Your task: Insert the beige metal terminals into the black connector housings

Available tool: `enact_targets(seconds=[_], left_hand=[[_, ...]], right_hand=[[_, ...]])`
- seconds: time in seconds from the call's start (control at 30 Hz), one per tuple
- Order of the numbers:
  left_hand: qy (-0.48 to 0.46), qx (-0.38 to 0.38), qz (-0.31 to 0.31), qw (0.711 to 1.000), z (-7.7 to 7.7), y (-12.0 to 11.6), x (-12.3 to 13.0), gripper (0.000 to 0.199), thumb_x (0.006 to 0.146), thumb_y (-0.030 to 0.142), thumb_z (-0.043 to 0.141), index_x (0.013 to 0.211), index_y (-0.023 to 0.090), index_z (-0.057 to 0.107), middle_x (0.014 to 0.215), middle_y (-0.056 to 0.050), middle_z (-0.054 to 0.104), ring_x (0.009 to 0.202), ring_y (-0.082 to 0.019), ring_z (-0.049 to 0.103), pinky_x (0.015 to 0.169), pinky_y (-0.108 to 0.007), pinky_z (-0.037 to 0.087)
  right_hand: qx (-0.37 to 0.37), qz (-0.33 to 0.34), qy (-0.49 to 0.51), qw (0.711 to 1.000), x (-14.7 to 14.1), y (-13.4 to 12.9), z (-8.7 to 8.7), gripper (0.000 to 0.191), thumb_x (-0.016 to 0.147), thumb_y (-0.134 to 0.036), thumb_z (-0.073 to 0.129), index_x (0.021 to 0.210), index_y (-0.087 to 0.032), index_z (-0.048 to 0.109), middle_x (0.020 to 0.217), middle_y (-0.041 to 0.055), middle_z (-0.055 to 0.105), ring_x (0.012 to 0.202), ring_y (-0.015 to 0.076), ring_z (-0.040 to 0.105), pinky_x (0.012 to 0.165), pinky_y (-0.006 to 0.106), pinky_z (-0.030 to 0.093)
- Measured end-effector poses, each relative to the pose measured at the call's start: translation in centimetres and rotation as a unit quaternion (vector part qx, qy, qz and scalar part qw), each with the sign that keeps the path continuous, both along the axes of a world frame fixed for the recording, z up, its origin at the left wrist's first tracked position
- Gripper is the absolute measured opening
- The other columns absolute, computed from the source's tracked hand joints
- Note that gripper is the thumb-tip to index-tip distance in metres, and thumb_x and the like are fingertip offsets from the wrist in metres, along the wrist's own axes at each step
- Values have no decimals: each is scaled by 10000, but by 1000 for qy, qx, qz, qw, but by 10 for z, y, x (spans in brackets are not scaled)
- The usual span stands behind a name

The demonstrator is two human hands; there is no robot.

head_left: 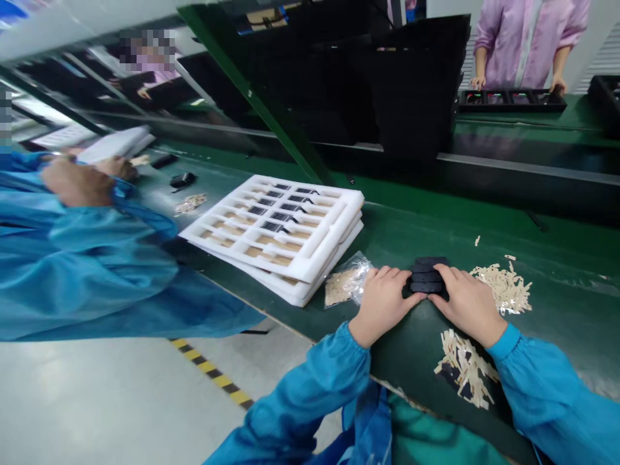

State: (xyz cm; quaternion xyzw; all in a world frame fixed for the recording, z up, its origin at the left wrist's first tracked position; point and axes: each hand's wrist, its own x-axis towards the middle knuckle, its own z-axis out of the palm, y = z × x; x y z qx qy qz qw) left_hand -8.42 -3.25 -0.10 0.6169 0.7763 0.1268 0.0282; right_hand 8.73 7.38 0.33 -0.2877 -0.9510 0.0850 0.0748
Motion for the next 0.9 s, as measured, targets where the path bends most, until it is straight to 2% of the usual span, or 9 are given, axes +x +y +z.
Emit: enact_targets(seconds=[0.1,0.2,0.27,0.3,0.37,0.43,0.5,0.6,0.9], left_hand=[[20,-5,13,1000,9,1,3,505,871,627,714,1084,170,730,942,-88,737,936,-299,646,834,-445,433],[29,-4,-1,1000,37,-8,-28,545,881,685,659,1174,229,715,979,-41,744,933,-239,670,853,-378,468],[67,-10,20,997,66,-19,-70,441,968,623,575,1174,261,719,1003,-19,744,935,-192,678,856,-312,482],[126,-28,71,989,82,-25,-97,389,1019,563,507,1147,270,729,1009,-17,743,943,-182,678,854,-299,484],[177,-46,135,974,108,-36,-153,363,1064,375,429,1094,204,747,1014,-85,738,991,-235,671,883,-358,475],[207,-87,170,959,123,-44,-205,308,1027,304,496,962,148,754,951,-127,727,984,-280,667,889,-412,480],[221,-144,172,949,125,-50,-244,226,984,299,605,903,131,732,925,-108,716,969,-279,667,909,-450,496],[230,-216,145,938,117,-52,-276,237,980,364,656,1052,142,694,1071,-80,697,1035,-247,656,966,-474,510],[243,-341,115,901,105,-26,-296,331,980,377,669,1222,151,651,1247,-107,653,1122,-268,643,981,-498,536]], right_hand=[[28,-3,25,999,7,4,-11,436,977,-377,650,1352,-178,555,1092,93,715,934,294,685,677,354,496],[53,-4,57,997,13,7,-20,454,998,-452,570,1367,-187,550,1024,81,717,830,292,693,538,342,442],[53,11,78,995,16,8,-23,480,1025,-508,484,1376,-187,548,984,78,715,790,285,689,475,330,400],[52,20,88,995,17,8,-22,489,1038,-521,441,1376,-184,551,977,80,715,786,282,688,461,325,390],[49,35,100,993,18,7,-20,502,1059,-526,376,1373,-179,559,976,88,717,787,279,689,452,316,386],[46,41,106,992,18,5,-17,508,1068,-526,343,1352,-179,581,962,92,718,782,277,692,446,311,382],[42,43,109,992,18,4,-15,515,1067,-537,337,1319,-182,613,934,90,717,766,273,695,445,308,387],[34,46,116,992,19,6,-17,518,1064,-554,340,1262,-198,660,931,79,721,755,262,701,462,307,420],[11,24,159,987,27,14,-19,533,1030,-629,343,1116,-265,723,950,29,762,732,277,728,513,344,459]])
